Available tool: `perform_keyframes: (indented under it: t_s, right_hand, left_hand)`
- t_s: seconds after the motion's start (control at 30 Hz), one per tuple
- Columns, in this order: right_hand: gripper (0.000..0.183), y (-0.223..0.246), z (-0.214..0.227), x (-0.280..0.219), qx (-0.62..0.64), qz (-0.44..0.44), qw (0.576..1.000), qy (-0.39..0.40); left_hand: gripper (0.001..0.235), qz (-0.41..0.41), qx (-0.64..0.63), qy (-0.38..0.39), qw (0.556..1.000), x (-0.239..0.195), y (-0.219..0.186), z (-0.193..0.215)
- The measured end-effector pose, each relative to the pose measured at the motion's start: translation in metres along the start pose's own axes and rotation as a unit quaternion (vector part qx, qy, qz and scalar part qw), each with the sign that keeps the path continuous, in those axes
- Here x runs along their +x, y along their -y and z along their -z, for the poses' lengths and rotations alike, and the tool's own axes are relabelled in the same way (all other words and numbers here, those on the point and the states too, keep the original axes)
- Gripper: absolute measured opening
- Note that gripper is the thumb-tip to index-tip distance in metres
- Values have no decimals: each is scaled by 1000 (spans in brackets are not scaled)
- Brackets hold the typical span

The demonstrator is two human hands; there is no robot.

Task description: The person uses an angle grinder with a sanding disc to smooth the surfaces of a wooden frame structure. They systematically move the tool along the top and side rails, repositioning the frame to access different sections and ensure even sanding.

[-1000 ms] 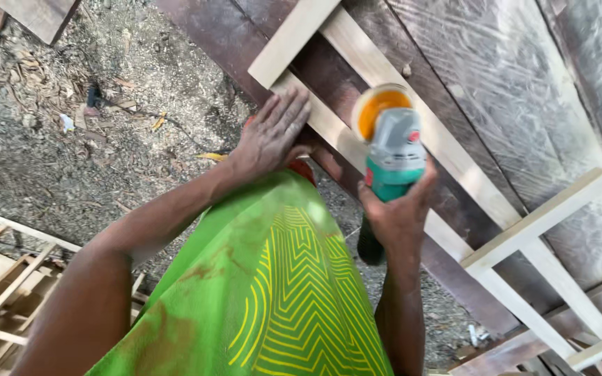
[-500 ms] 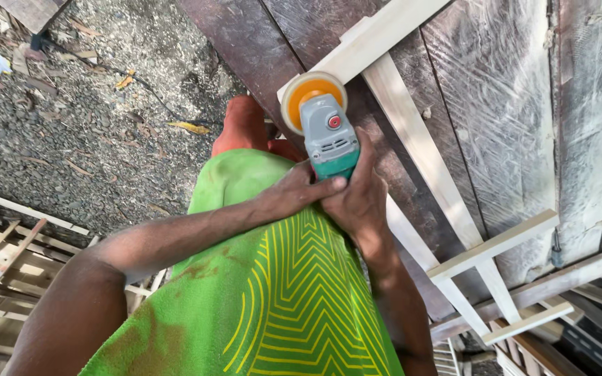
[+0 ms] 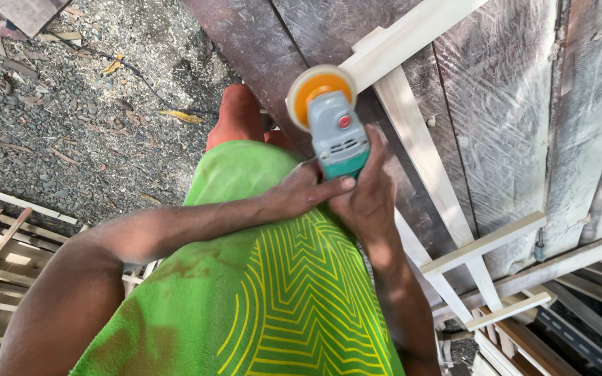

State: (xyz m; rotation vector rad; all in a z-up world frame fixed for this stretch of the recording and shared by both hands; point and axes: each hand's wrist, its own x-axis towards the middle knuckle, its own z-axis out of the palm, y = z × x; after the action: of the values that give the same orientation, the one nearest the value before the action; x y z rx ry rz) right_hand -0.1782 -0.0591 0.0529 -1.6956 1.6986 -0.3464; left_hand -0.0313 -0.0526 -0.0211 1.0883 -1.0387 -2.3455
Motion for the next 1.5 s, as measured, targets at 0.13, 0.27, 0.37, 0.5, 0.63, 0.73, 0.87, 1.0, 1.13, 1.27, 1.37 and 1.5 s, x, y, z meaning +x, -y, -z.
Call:
perform_keyframes:
  t_s: [0.13,0.27,0.37,0.5,0.63,0.73,0.87,1.0,1.13,1.27,1.37,1.5]
  right_hand:
    - [80,-4,5,1,4,-17,1000,6]
    - [78,-9,19,15,48,-27,998,-19]
    - [78,-6,18,14,30,-26,999,-9]
    - [76,0,4,4,-9,-10,1000,15]
    - [75,-8,9,1,22,17,1000,6]
    - [81,-19,23,16,4,-48,999,-6]
    - [84,-30,48,36,-4,-96,995,-20]
    - [80,-45,68,54,11,-120,991,-56]
    - [76,-65,85,69,3,-86,992,-91]
    - [57,-87,98,82,15,-35,993,-110]
    - [56,-102,106,94,-4,-14,992,-125]
    - [60,-111,112,109,28,13,988,-151]
  left_hand:
    - [82,12,0,9,1000,5,-2,-2]
    - [79,25,8,23,999,34,-8,-6]
    - [80,21,2,11,1000,26,-5,-4]
    - [81,5,28,13,1000,3,4,3]
    - [82,5,5,22,1000,6,7,-2]
    - [82,23,33,26,999,36,-6,-6]
    - [86,-54,4,27,998,73,-30,-18]
    - [84,7,52,16,998,108,-52,-26]
    - [82,-40,10,45,998,139,-70,-32]
    - [81,-105,-43,52,992,168,-78,-37]
    - [77,-92,7,35,995,195,-84,-41]
    - [69,-58,75,32,995,216,-96,-44]
